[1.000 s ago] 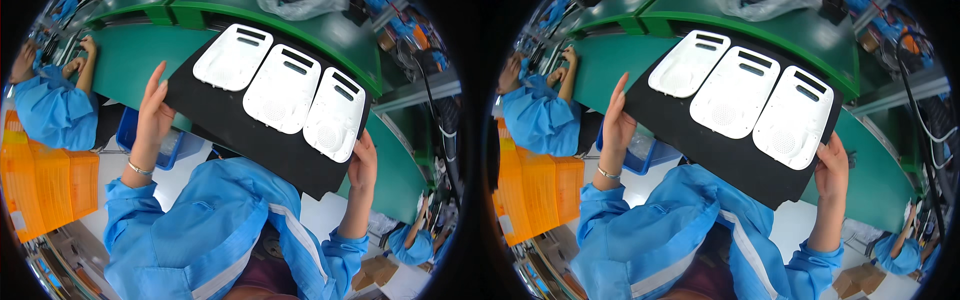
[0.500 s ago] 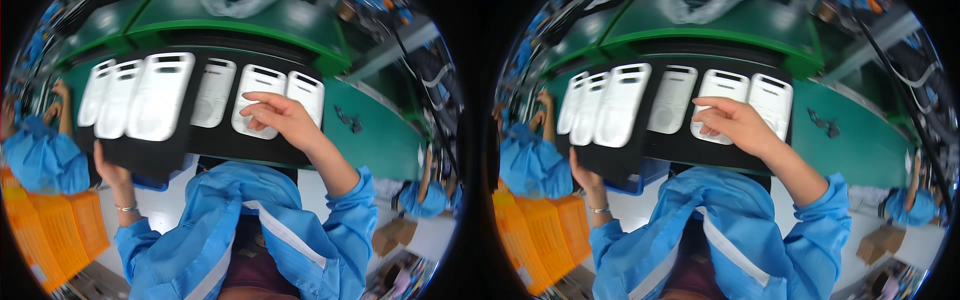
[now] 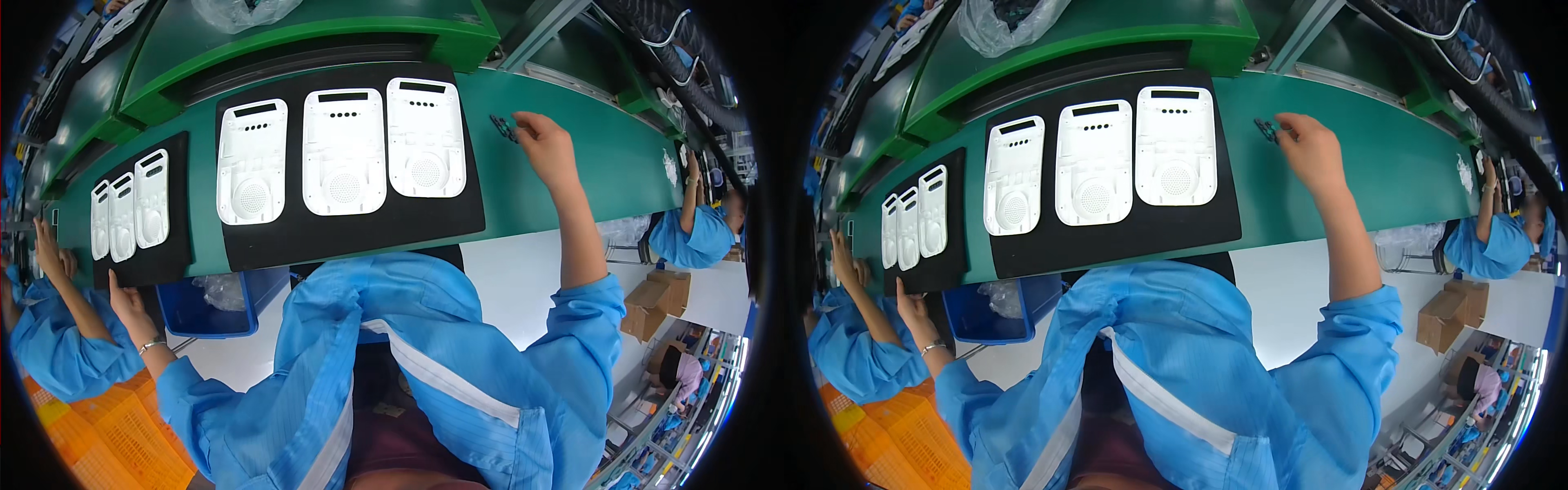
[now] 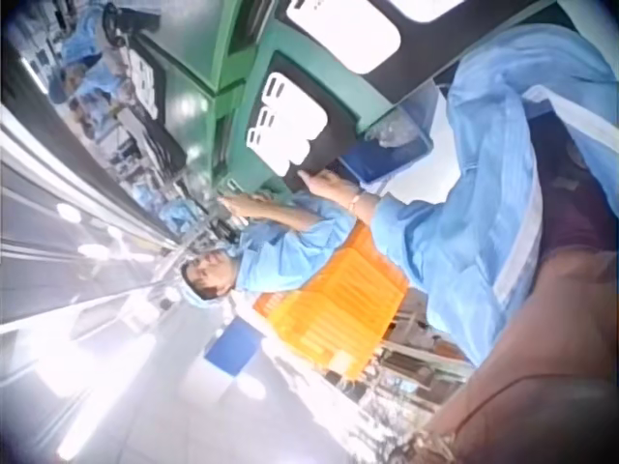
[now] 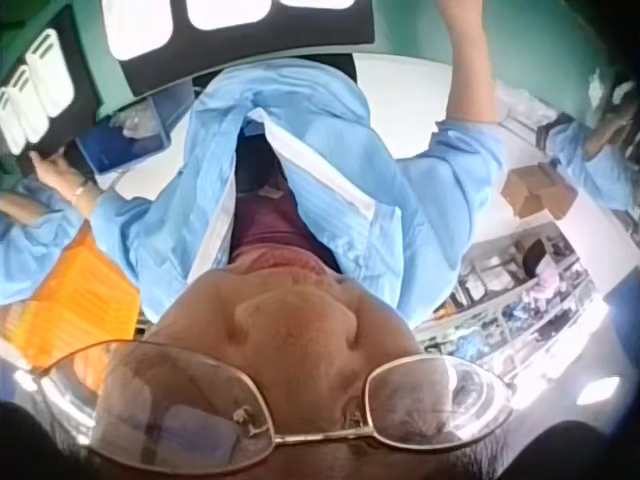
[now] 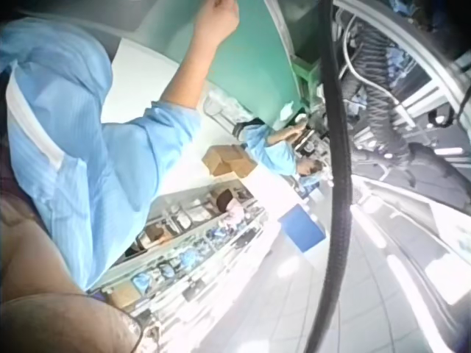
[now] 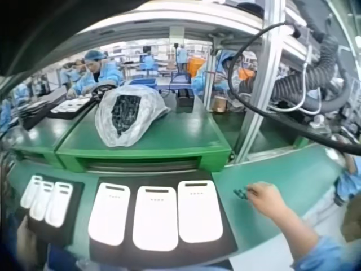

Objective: Assembling small components into white plastic electronic housings on an assembly line.

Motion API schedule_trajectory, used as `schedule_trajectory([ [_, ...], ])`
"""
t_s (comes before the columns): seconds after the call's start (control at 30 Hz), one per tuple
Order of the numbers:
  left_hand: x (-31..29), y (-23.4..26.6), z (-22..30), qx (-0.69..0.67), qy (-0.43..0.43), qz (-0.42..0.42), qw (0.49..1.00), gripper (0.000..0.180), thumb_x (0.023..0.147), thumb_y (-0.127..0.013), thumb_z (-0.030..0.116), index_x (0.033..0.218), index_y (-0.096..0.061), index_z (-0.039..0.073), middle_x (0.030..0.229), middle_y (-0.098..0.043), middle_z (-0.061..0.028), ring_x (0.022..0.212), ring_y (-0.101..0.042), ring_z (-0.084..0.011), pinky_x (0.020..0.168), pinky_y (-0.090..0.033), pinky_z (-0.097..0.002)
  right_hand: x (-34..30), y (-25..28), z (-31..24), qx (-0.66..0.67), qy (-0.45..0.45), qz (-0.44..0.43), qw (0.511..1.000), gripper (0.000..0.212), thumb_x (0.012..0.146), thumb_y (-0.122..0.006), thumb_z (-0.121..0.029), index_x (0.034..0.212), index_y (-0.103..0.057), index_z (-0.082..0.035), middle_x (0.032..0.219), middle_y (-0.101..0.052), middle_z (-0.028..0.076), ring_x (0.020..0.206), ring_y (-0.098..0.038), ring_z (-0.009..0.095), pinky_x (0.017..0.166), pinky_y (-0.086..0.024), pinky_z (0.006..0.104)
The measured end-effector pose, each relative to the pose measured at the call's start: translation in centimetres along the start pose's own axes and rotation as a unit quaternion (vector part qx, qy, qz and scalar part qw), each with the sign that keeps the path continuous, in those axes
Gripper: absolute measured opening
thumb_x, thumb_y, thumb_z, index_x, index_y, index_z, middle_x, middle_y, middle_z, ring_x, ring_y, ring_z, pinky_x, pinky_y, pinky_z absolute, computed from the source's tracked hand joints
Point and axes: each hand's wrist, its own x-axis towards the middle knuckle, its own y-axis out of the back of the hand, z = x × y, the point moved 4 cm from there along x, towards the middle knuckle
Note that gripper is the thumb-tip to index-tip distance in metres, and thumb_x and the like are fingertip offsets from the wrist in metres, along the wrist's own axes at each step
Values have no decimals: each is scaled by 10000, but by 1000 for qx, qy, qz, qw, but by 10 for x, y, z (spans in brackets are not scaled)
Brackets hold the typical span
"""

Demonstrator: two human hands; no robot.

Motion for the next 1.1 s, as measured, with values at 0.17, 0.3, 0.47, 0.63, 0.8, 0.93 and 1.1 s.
schedule_trajectory([
  [0.17,-77,-44,62,188,-445,-12,876,539,713,-617,-64,1233,-478,-51,1189,-560,-166,1093,-547,-250,958,-419,-373,11,-20,-7,-88,99,44,990,165,774,-627,-126,927,-653,-71,873,-624,123,808,-616,295,702,-497,399],
  [0.3,-124,-162,87,219,-530,-278,770,550,743,-642,29,1265,-480,-30,1270,-532,-127,1083,-565,-205,937,-432,-297,24,-33,0,-179,92,-23,979,179,760,-621,-149,922,-633,-75,852,-613,137,810,-604,322,688,-489,427],
  [0.47,-290,-329,104,212,-546,-322,744,222,854,-582,73,1064,-653,60,1012,-672,-84,920,-641,-179,800,-489,-275,24,-29,-4,-198,64,-82,975,222,762,-605,-109,977,-599,-55,819,-608,140,777,-608,316,676,-497,414],
  [0.63,-301,-458,109,285,-679,-322,595,237,831,-561,95,1048,-655,88,1021,-648,-139,943,-618,-312,817,-497,-385,7,-10,-13,123,-17,34,992,197,763,-609,-15,958,-581,-11,776,-599,124,678,-606,263,639,-499,341],
  [0.8,-263,-532,100,444,-648,-309,536,293,801,-588,132,1087,-646,104,1048,-655,-118,984,-613,-291,863,-484,-391,-9,-7,11,43,4,-29,999,132,787,-635,-43,911,-618,-2,799,-636,117,703,-636,210,644,-501,310],
  [0.93,-287,-539,107,430,-624,-330,562,189,767,-605,96,944,-667,71,902,-648,-204,881,-625,-350,760,-495,-410,-19,5,7,-11,-21,-55,998,117,815,-639,-57,915,-640,3,818,-655,117,744,-649,165,670,-505,277],
  [1.1,-281,-510,115,302,-702,-279,581,158,770,-588,38,921,-636,29,863,-648,-199,837,-614,-380,744,-486,-433,5,-7,-29,245,-80,-10,966,165,814,-666,-100,961,-674,-24,862,-671,76,786,-623,133,722,-490,244],
])
